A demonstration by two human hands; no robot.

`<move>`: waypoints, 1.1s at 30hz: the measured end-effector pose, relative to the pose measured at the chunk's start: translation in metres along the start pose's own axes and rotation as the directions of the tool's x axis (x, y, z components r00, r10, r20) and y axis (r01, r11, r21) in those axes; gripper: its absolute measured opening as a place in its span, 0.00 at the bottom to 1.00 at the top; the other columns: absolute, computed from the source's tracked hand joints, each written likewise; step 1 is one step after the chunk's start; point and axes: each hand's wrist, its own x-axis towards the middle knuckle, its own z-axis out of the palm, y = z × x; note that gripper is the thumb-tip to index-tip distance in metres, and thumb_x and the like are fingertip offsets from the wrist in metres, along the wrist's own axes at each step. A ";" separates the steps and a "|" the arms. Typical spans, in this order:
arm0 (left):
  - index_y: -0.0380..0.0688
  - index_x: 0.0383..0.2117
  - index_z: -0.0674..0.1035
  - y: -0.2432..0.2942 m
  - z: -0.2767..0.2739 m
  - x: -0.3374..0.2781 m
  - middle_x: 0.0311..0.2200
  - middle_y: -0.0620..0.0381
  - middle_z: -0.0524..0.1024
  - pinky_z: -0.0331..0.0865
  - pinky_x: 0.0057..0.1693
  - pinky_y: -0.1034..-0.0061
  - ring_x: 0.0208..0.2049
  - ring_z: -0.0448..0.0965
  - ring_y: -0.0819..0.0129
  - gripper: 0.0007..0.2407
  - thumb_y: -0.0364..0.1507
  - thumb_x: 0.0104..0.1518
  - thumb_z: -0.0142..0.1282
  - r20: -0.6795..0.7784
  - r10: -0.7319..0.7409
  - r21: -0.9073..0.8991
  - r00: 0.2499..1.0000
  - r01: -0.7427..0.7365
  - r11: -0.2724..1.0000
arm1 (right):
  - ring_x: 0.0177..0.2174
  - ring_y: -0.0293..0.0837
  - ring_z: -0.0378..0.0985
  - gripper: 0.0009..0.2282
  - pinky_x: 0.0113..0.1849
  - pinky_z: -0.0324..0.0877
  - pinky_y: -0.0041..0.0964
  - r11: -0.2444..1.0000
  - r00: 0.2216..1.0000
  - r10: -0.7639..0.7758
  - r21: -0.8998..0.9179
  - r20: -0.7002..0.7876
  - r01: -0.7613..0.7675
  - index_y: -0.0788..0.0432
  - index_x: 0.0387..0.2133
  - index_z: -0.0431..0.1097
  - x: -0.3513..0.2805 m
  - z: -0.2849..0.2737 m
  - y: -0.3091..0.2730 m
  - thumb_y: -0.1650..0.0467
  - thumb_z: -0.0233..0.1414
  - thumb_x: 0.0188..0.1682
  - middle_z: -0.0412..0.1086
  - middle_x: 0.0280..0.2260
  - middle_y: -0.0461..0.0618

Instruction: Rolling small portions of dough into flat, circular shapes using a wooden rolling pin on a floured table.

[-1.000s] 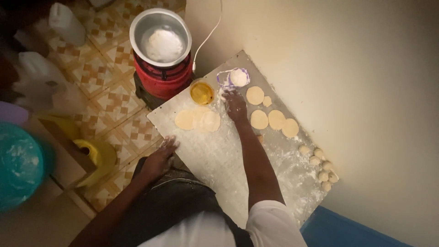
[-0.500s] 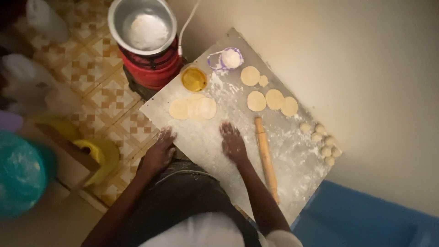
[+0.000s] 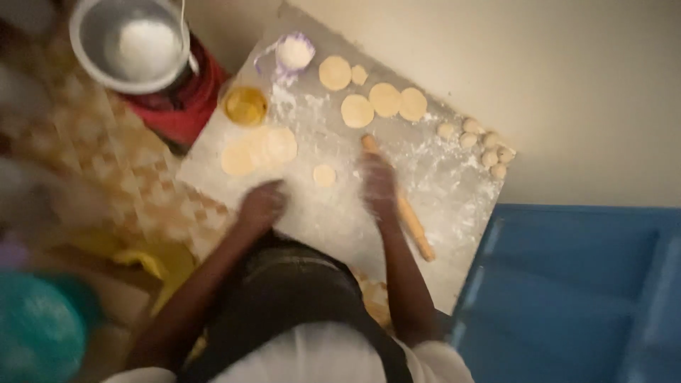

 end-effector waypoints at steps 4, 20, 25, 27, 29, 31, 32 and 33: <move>0.50 0.50 0.69 0.070 0.004 0.059 0.48 0.54 0.70 0.54 0.59 0.68 0.54 0.65 0.61 0.17 0.39 0.55 0.43 0.027 0.008 -0.140 1.000 -0.004 0.990 | 0.41 0.49 0.72 0.20 0.40 0.68 0.43 -0.228 0.643 -0.118 0.610 0.757 -0.759 0.55 0.45 0.65 -0.086 0.011 -0.037 0.57 0.46 0.44 0.69 0.40 0.52; 0.55 0.43 0.74 0.114 0.072 0.088 0.43 0.63 0.73 0.55 0.57 0.69 0.50 0.67 0.67 0.16 0.35 0.47 0.47 0.269 0.373 0.062 0.888 -0.403 0.913 | 0.43 0.53 0.63 0.33 0.38 0.67 0.48 -0.153 0.235 -0.828 0.199 0.509 -0.968 0.49 0.53 0.55 -0.182 -0.014 0.035 0.69 0.59 0.29 0.59 0.45 0.51; 0.53 0.35 0.74 0.124 0.074 0.087 0.36 0.60 0.73 0.62 0.51 0.71 0.43 0.71 0.64 0.12 0.32 0.44 0.48 0.284 0.336 -0.095 0.898 -0.322 0.942 | 0.41 0.52 0.65 0.23 0.39 0.64 0.49 -0.158 0.186 -0.777 0.099 0.602 -0.982 0.51 0.48 0.61 -0.161 -0.004 0.057 0.69 0.53 0.34 0.61 0.41 0.50; 0.54 0.35 0.73 0.116 0.085 0.101 0.35 0.59 0.73 0.63 0.50 0.70 0.42 0.72 0.62 0.12 0.32 0.42 0.49 0.327 0.270 -0.160 0.906 -0.229 0.960 | 0.42 0.52 0.65 0.23 0.39 0.64 0.49 -0.150 0.178 -0.774 0.097 0.608 -0.984 0.50 0.47 0.62 -0.161 -0.005 0.058 0.69 0.52 0.34 0.62 0.41 0.49; 0.43 0.36 0.76 0.109 0.093 0.123 0.37 0.48 0.74 0.64 0.50 0.64 0.43 0.72 0.53 0.13 0.32 0.45 0.49 0.282 0.454 -0.214 0.845 -0.405 0.889 | 0.43 0.50 0.64 0.22 0.40 0.64 0.47 -0.118 0.172 -0.764 0.128 0.621 -0.985 0.52 0.46 0.62 -0.157 -0.004 0.061 0.68 0.52 0.34 0.61 0.42 0.48; 0.46 0.37 0.75 0.117 0.073 0.136 0.35 0.49 0.73 0.63 0.49 0.63 0.42 0.72 0.54 0.13 0.34 0.45 0.51 0.235 0.320 -0.274 0.918 -0.253 0.928 | 0.43 0.50 0.64 0.23 0.40 0.63 0.47 -0.148 0.189 -0.751 0.118 0.632 -0.982 0.51 0.47 0.61 -0.163 -0.009 0.057 0.69 0.52 0.34 0.61 0.42 0.48; 0.48 0.38 0.73 0.121 0.062 0.145 0.33 0.51 0.72 0.63 0.47 0.63 0.41 0.72 0.56 0.14 0.36 0.45 0.53 0.197 0.178 -0.338 0.964 -0.104 0.935 | 0.43 0.51 0.63 0.24 0.40 0.63 0.48 -0.175 0.201 -0.737 0.105 0.645 -0.979 0.50 0.48 0.61 -0.165 -0.011 0.054 0.69 0.53 0.33 0.61 0.42 0.48; 0.48 0.38 0.73 0.120 0.062 0.149 0.33 0.51 0.72 0.63 0.47 0.63 0.41 0.72 0.56 0.14 0.36 0.45 0.53 0.196 0.179 -0.338 0.964 -0.105 0.935 | 0.43 0.51 0.63 0.24 0.40 0.63 0.48 -0.175 0.201 -0.736 0.105 0.646 -0.979 0.50 0.48 0.61 -0.164 -0.009 0.055 0.69 0.53 0.33 0.61 0.42 0.48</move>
